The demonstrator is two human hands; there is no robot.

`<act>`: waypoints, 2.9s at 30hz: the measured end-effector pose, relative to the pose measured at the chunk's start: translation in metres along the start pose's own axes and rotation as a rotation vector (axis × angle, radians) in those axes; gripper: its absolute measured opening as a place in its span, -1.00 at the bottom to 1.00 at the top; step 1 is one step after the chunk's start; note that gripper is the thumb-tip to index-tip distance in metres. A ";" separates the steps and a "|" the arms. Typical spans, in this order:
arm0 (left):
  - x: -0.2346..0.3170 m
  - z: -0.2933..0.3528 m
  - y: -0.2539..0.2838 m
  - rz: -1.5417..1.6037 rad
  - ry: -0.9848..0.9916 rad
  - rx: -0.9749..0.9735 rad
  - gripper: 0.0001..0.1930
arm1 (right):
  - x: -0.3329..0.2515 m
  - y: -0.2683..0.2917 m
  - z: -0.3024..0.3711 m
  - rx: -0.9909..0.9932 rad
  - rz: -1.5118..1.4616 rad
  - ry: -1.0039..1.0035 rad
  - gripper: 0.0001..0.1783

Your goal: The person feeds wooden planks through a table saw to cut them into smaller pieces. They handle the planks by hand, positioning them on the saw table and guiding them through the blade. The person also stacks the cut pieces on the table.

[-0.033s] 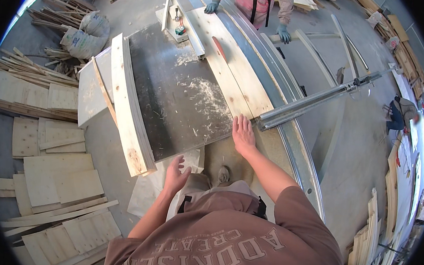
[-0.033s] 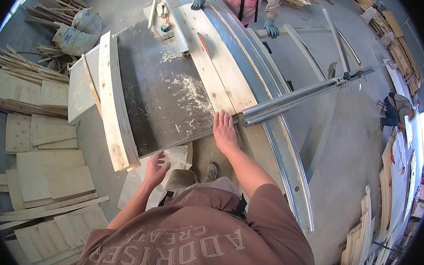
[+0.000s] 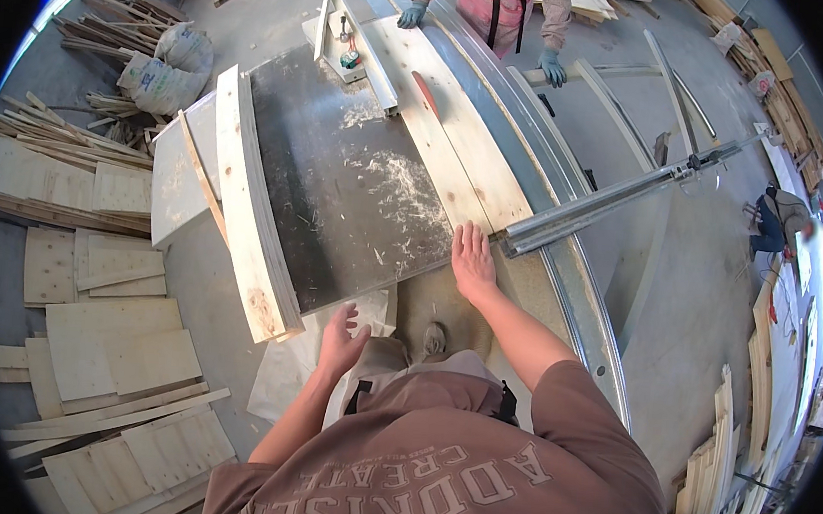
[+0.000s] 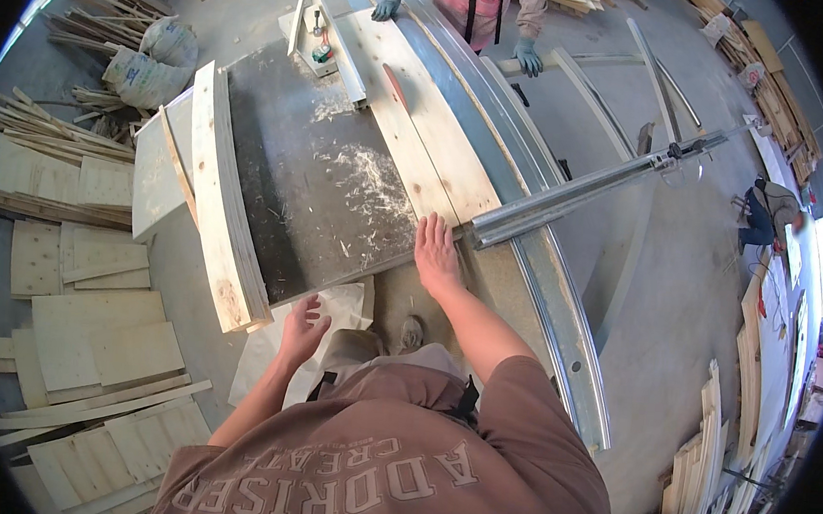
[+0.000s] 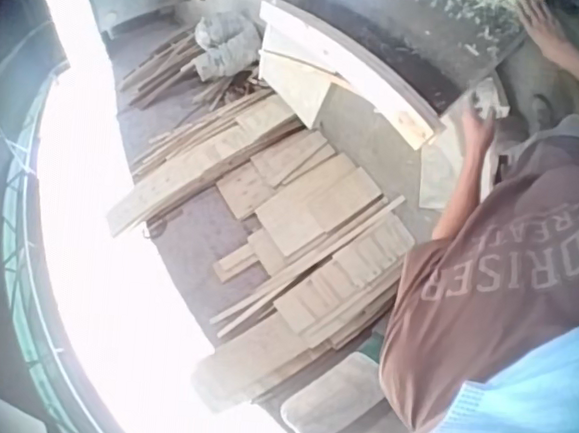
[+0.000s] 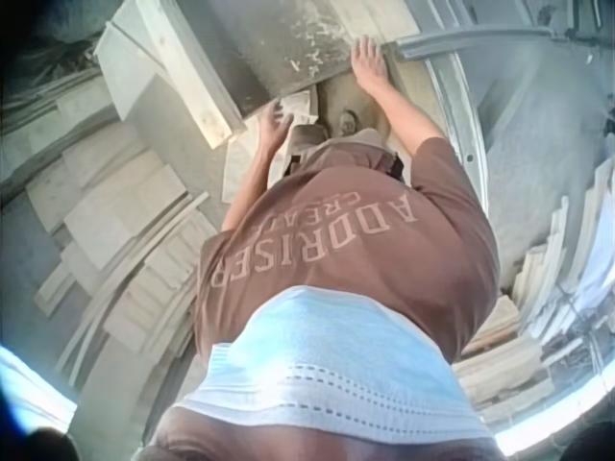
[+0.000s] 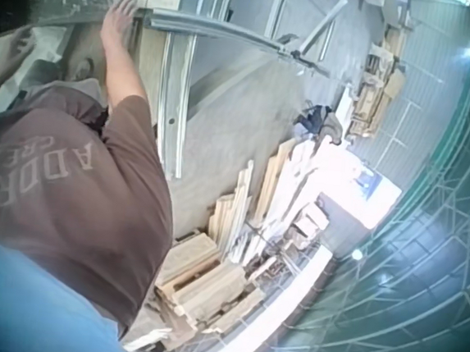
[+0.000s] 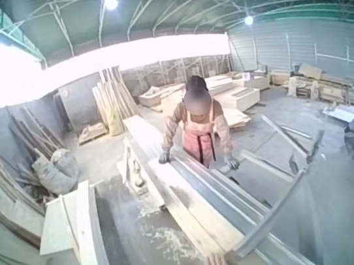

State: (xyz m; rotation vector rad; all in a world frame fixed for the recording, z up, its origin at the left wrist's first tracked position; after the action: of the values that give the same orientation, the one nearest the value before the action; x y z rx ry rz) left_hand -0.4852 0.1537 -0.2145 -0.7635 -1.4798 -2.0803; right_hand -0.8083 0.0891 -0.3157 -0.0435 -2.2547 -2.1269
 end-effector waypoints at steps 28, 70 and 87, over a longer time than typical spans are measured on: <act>0.068 -0.027 -0.050 -0.062 -0.063 -0.403 -0.36 | 0.000 -0.047 0.153 0.054 -0.031 -0.249 -0.28; -0.038 -0.091 0.199 0.108 0.176 0.739 -0.22 | -0.275 0.256 -0.090 -0.335 -0.873 -0.193 0.38; -0.061 -0.051 0.208 0.233 0.089 0.527 -0.36 | -0.343 0.215 -0.062 -0.610 -0.923 0.252 -0.41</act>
State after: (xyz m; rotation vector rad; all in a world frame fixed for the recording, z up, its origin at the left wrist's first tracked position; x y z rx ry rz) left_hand -0.3118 0.0456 -0.1264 -0.5899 -1.6917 -1.4400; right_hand -0.4544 0.0423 -0.1149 1.3811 -1.5138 -2.8911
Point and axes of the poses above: each hand's wrist, its own z-axis away from the middle knuckle, its own y-axis out of the back of the hand, x = y × z, the point moved 1 cm from there along -z, towards the middle knuckle, and after that the axes turned 2 degrees about -x, right-handed, at the moved point
